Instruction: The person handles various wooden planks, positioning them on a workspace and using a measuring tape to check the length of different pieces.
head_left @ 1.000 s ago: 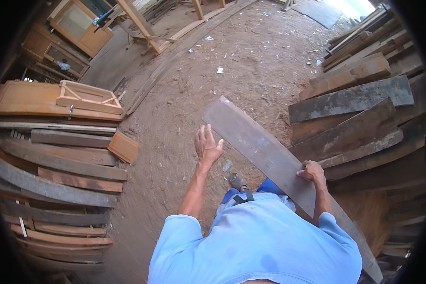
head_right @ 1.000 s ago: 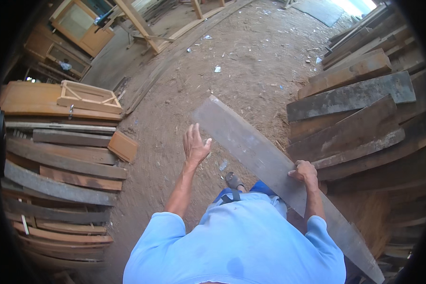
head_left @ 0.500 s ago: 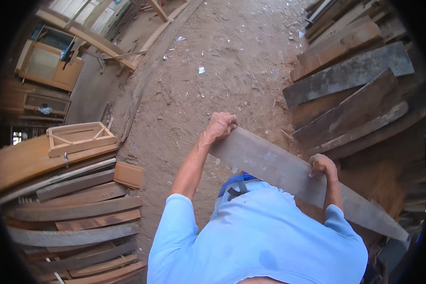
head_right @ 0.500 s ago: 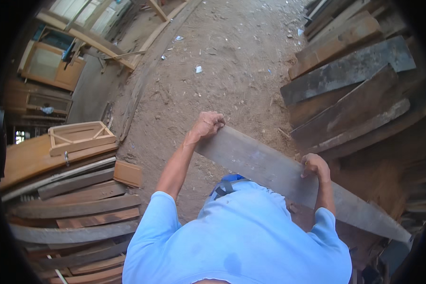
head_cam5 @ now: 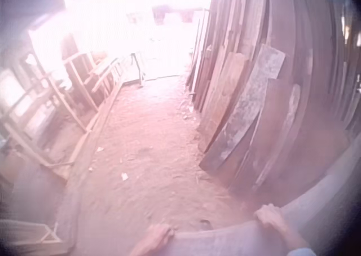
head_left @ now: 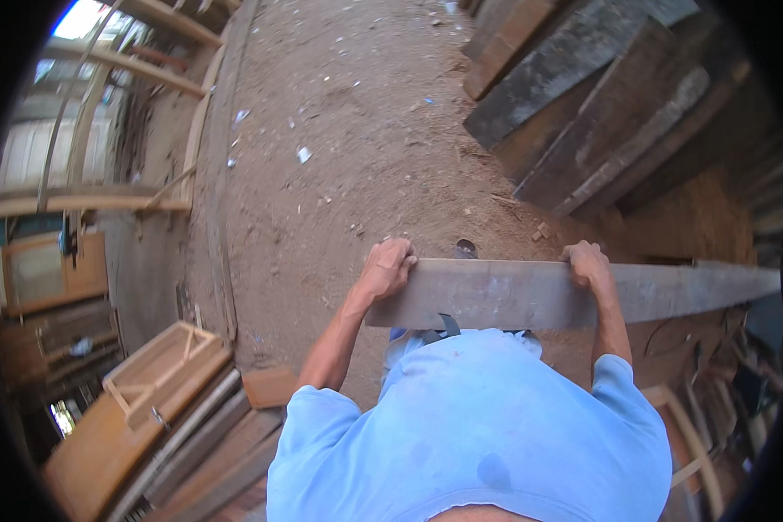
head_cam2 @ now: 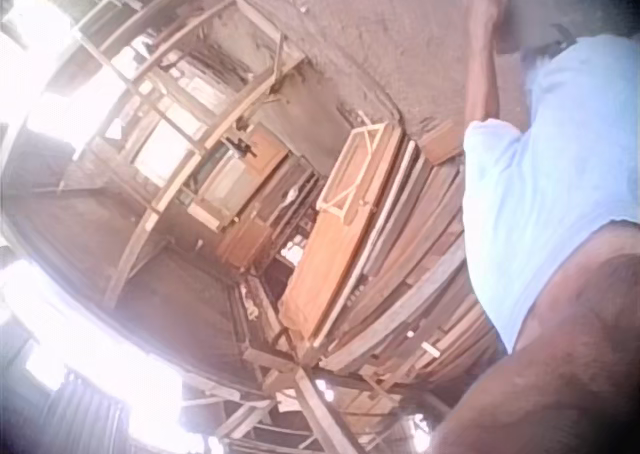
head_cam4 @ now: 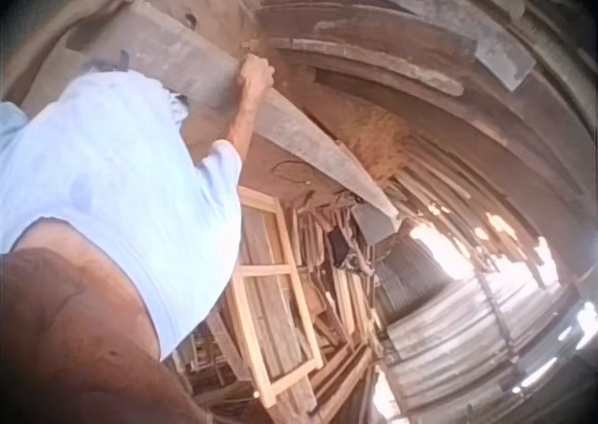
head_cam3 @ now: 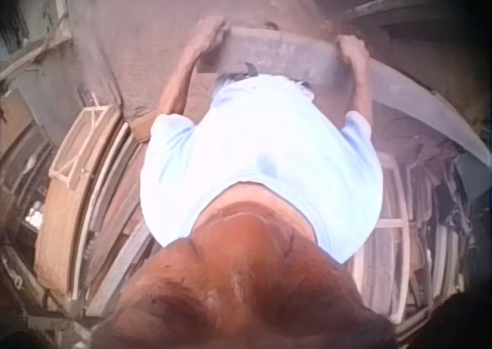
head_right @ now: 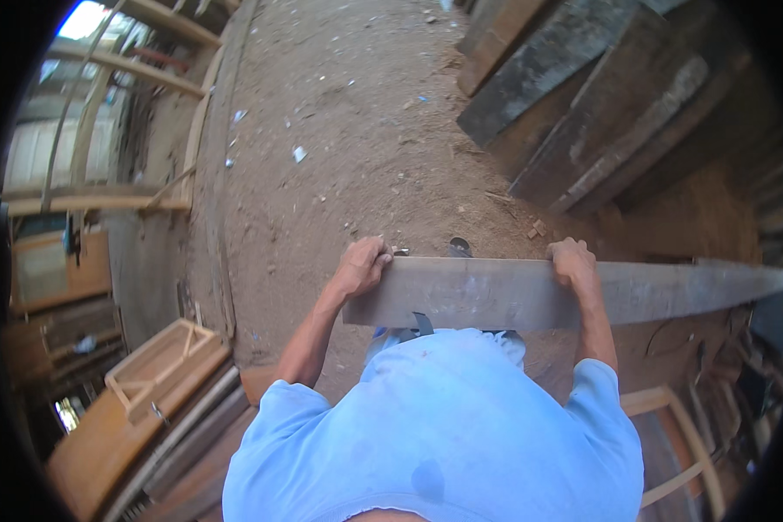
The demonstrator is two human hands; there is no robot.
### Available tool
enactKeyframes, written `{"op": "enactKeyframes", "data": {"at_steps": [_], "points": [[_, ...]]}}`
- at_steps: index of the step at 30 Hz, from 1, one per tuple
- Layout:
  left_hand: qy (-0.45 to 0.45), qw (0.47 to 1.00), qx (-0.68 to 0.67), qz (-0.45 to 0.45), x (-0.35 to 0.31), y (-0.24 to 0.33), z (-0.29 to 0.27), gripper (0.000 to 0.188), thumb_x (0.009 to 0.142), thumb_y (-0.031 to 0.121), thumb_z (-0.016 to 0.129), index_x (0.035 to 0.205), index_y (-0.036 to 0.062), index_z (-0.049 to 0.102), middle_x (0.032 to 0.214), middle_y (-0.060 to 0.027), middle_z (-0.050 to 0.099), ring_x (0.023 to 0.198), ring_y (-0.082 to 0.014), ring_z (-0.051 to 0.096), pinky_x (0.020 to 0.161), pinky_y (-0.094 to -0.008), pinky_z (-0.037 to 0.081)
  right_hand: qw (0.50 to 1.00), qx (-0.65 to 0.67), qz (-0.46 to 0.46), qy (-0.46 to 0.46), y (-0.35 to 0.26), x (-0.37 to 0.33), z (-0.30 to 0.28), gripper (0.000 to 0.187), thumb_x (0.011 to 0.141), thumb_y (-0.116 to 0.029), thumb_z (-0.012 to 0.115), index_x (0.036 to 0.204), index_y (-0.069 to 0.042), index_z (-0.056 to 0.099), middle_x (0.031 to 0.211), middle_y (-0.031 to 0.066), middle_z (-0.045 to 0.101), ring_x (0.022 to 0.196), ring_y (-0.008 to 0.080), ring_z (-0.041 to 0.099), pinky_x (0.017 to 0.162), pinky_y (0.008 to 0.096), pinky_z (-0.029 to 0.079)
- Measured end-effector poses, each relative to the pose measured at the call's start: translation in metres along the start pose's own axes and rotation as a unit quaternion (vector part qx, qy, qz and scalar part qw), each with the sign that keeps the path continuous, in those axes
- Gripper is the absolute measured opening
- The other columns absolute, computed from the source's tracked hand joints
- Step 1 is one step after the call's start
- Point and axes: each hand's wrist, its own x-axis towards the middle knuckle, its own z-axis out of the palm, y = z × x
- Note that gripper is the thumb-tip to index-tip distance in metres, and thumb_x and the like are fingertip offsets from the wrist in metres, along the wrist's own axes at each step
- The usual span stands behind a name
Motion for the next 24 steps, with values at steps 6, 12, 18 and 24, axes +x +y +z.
{"op": "enactKeyframes", "data": {"at_steps": [6, 12, 18, 24], "points": [[-0.125, 0.98, -0.146, 0.045, 0.028, 0.002, -0.017, 0.024, 0.086, 0.008, 0.063, 0.11, 0.0058, 0.064, 0.094, -0.0149, 0.065, 0.096, -0.0335, 0.063, 0.085, -0.043, 0.051, 0.975, 0.142, 0.069, 0.155, -0.036, -0.04, 0.026, 0.051, 0.075, -0.012, 0.073, 0.125, -0.016, 0.064, 0.12, 0.0208, 0.056, 0.113, 0.0404, 0.055, 0.096, 0.0487, 0.048], [-0.215, 0.962, -0.003, 0.17, 0.043, 0.01, -0.019, 0.024, 0.086, 0.012, 0.065, 0.11, 0.0079, 0.067, 0.097, -0.0147, 0.063, 0.095, -0.0348, 0.062, 0.082, -0.0438, 0.051, 0.953, 0.2, 0.12, 0.195, -0.095, -0.077, 0.073, 0.061, 0.078, -0.021, 0.076, 0.136, -0.018, 0.058, 0.12, 0.02, 0.054, 0.114, 0.0378, 0.053, 0.095, 0.0487, 0.047], [-0.153, 0.969, 0.015, 0.194, 0.046, 0.013, 0.004, 0.015, 0.085, 0.015, 0.067, 0.097, 0.0084, 0.065, 0.092, -0.0155, 0.061, 0.093, -0.0368, 0.061, 0.081, -0.0444, 0.05, 0.918, 0.28, 0.176, 0.218, -0.153, -0.094, 0.096, 0.055, 0.082, -0.025, 0.074, 0.135, -0.022, 0.058, 0.127, 0.0169, 0.049, 0.117, 0.0379, 0.051, 0.095, 0.0509, 0.048], [-0.152, 0.949, 0.121, 0.25, 0.05, 0.013, 0.017, 0.014, 0.084, 0.015, 0.068, 0.09, 0.0059, 0.059, 0.089, -0.0161, 0.061, 0.092, -0.0373, 0.06, 0.079, -0.0447, 0.049, 0.9, 0.314, 0.173, 0.248, -0.151, -0.104, 0.107, 0.056, 0.083, -0.025, 0.073, 0.136, -0.021, 0.055, 0.126, 0.0185, 0.05, 0.117, 0.0379, 0.051, 0.095, 0.0508, 0.047]]}}
